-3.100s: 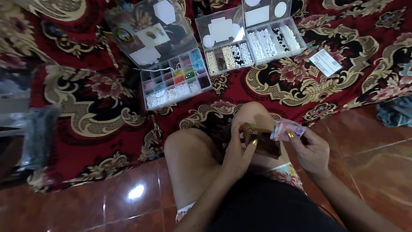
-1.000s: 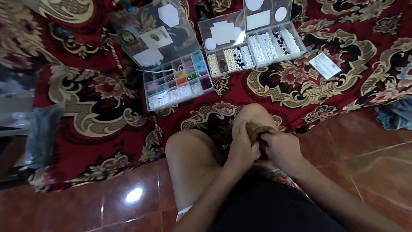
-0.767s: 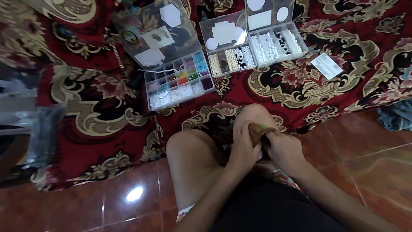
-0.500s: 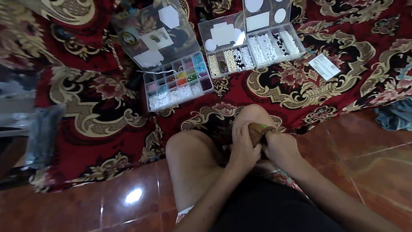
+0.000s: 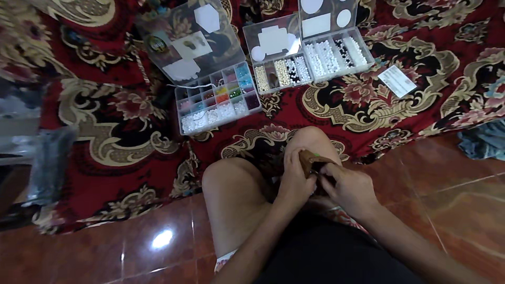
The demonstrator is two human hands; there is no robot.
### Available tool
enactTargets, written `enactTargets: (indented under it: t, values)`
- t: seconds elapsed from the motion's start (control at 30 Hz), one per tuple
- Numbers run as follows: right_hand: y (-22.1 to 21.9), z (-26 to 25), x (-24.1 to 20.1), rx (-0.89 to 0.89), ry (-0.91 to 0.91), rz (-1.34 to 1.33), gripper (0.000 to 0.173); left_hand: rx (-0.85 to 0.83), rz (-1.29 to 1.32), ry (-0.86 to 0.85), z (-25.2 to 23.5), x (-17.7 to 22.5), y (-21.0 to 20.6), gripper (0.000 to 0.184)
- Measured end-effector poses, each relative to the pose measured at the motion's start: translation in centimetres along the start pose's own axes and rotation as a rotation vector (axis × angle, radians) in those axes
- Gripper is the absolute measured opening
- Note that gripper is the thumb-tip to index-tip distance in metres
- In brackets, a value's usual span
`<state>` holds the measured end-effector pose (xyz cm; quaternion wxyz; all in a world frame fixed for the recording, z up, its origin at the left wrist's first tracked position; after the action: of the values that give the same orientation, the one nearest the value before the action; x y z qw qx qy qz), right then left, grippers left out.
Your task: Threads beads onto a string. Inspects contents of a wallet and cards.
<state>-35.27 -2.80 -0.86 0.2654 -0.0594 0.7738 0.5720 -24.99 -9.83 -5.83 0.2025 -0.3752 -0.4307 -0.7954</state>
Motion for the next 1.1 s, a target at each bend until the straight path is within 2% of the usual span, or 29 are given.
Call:
enactTargets:
  t: [0.17,0.37,0.53,0.67,0.73,0.9,1.03,1.1]
  values:
    - [0.4,-1.3,1.0,-0.019,-0.012,0.067,0.022,-0.033,0.009,0.019,-0.6,-0.2,-0.3,0.065]
    - [0.2,-2.1,0.2,0.04,0.068,0.128,0.01,0.01,0.04,0.007,-0.4,-0.6,-0.2,0.066]
    - [-1.2,-2.3,-0.1,-0.123,0.066,0.185,0.016,-0.017,0.017,0.037,-0.4,-0.1,-0.5,0.069]
    - [-1.3,-2.8,1.0,-0.258,-0.069,0.058,0.012,-0.02,0.017,0.055,-0.5,-0.2,-0.5,0.071]
    - [-1.0,-2.7,1.1,-0.215,-0.083,-0.01,0.009,-0.029,0.001,0.047,-0.4,-0.1,-0.5,0.071]
    - [-0.3,-2.8,2.0,-0.066,-0.205,-0.201,0.018,-0.019,-0.014,0.048,-0.4,-0.2,-0.5,0.068]
    - [-0.7,-2.0,0.0,-0.026,-0.011,-0.106,0.008,-0.001,0.118,-0.002,-0.1,-0.6,-0.3,0.057]
    - [-1.2,-1.6,-0.7,-0.064,0.085,-0.103,0.006,0.044,0.157,-0.056,-0.2,-0.9,-0.2,0.053]
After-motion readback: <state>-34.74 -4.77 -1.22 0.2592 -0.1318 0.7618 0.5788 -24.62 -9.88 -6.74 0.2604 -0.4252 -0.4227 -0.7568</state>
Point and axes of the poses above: each hand's wrist, its own z-axis away from the middle knuckle, its own y-axis out of the back of the hand, x = y × z, the point moved 10 cm from there along -z, towards the middle knuckle, and after that the axes turned 10 degrees about x, right-handed, at the moved point
